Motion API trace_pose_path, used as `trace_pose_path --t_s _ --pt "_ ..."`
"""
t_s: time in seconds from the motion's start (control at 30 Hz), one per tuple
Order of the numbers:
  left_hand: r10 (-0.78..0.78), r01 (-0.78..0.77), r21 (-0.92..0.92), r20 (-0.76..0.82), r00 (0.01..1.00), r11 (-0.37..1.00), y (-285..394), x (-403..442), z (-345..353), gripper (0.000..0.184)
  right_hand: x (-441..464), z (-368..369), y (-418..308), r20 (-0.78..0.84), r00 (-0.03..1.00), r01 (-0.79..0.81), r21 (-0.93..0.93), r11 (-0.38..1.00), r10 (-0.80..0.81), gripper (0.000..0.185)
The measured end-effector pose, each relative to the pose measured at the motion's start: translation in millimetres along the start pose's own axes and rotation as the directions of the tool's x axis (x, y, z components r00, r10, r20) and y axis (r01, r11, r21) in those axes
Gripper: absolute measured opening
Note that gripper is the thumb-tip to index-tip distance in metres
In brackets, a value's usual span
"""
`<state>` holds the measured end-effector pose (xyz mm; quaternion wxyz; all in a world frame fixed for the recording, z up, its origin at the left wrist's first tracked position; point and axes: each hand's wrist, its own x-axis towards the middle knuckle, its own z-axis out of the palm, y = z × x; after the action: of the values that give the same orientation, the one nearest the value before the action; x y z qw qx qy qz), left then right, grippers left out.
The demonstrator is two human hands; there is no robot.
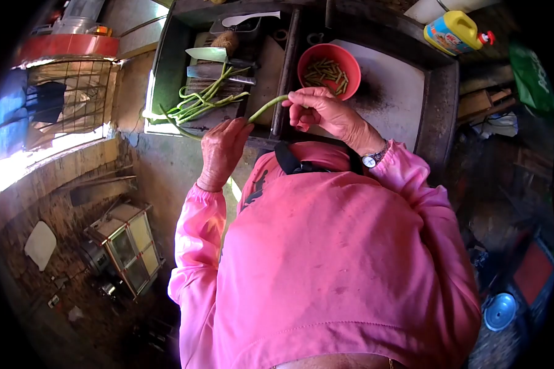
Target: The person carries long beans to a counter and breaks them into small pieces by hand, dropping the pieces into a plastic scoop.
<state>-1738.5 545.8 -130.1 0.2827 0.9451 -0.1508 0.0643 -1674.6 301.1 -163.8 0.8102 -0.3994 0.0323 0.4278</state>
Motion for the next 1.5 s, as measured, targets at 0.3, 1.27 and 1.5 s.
trace_pose_path --t_s 0.3,1.27,1.5 --pt "-0.024 0.026 -0.056 0.04 0.999 0.998 10 6 -17 0.013 -26 -4 -51 0.34 0.919 -0.142 0.758 0.636 -0.2 0.029" --pt "0.106 -0.106 0.012 0.025 0.994 0.994 20 15 -3 0.013 -23 -9 -27 0.093 0.993 0.052 0.224 0.973 -0.075 0.034" --pt "0.138 -0.142 0.172 0.037 0.99 0.975 10 5 -2 0.015 -2 -87 -45 -0.415 0.778 0.288 -0.432 0.855 -0.472 0.037"
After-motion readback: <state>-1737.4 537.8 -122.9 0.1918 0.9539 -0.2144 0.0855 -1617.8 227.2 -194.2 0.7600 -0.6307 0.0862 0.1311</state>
